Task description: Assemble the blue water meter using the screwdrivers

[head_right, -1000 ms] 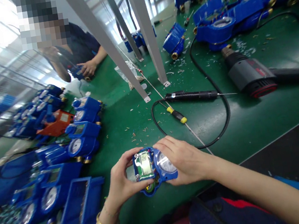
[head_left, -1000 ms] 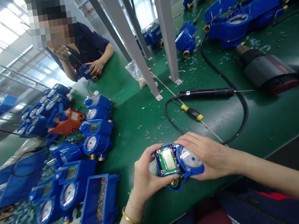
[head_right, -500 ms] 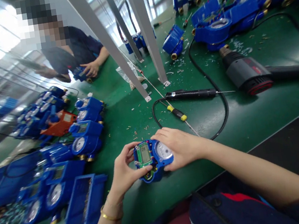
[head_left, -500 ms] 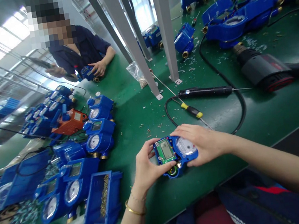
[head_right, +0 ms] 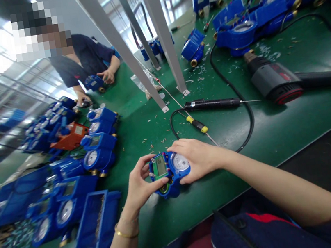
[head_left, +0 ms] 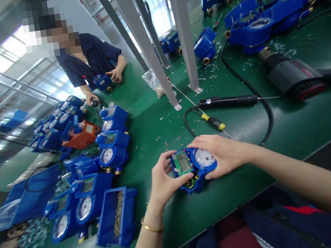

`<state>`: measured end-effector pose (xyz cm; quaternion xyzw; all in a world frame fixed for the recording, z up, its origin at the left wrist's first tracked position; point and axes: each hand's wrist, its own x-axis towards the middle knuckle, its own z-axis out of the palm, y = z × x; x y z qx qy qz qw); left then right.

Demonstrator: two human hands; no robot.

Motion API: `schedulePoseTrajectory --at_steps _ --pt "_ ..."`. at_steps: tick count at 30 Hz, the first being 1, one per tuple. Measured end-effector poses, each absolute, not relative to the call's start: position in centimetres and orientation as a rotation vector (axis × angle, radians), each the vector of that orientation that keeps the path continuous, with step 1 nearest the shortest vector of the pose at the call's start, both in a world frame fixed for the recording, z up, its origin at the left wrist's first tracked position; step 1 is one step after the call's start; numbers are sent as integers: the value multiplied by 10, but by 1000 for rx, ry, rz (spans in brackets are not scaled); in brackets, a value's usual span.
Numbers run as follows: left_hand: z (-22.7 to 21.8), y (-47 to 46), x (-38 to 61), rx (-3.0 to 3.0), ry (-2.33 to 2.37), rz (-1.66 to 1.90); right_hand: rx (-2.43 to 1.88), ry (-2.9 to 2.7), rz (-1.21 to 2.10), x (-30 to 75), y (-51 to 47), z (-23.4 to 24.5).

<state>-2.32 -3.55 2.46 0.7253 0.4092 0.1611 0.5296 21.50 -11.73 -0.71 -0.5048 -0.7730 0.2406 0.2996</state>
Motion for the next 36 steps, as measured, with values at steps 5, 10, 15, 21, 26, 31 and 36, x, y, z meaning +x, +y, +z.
schedulePoseTrajectory --at_steps 5,10,15,21,26,31,36 --pt "24 -36 -22 1719 972 400 -1330 -2040 648 215 -118 -7" --pt "23 -36 -22 1711 982 403 -1288 -2020 646 216 -119 -7" --pt "24 -35 -22 1700 997 403 -1281 -2015 630 216 -118 -10" --pt "23 -37 -23 1699 1011 407 -1279 -2012 653 216 -117 -10" --pt "21 -38 -24 1713 1011 417 -1284 -1999 678 217 -114 -12" --pt "14 -34 -31 1693 954 402 -1236 -1980 678 213 -117 -11" --pt "-3 -44 -46 1575 681 327 -1200 -1943 795 230 -126 2"
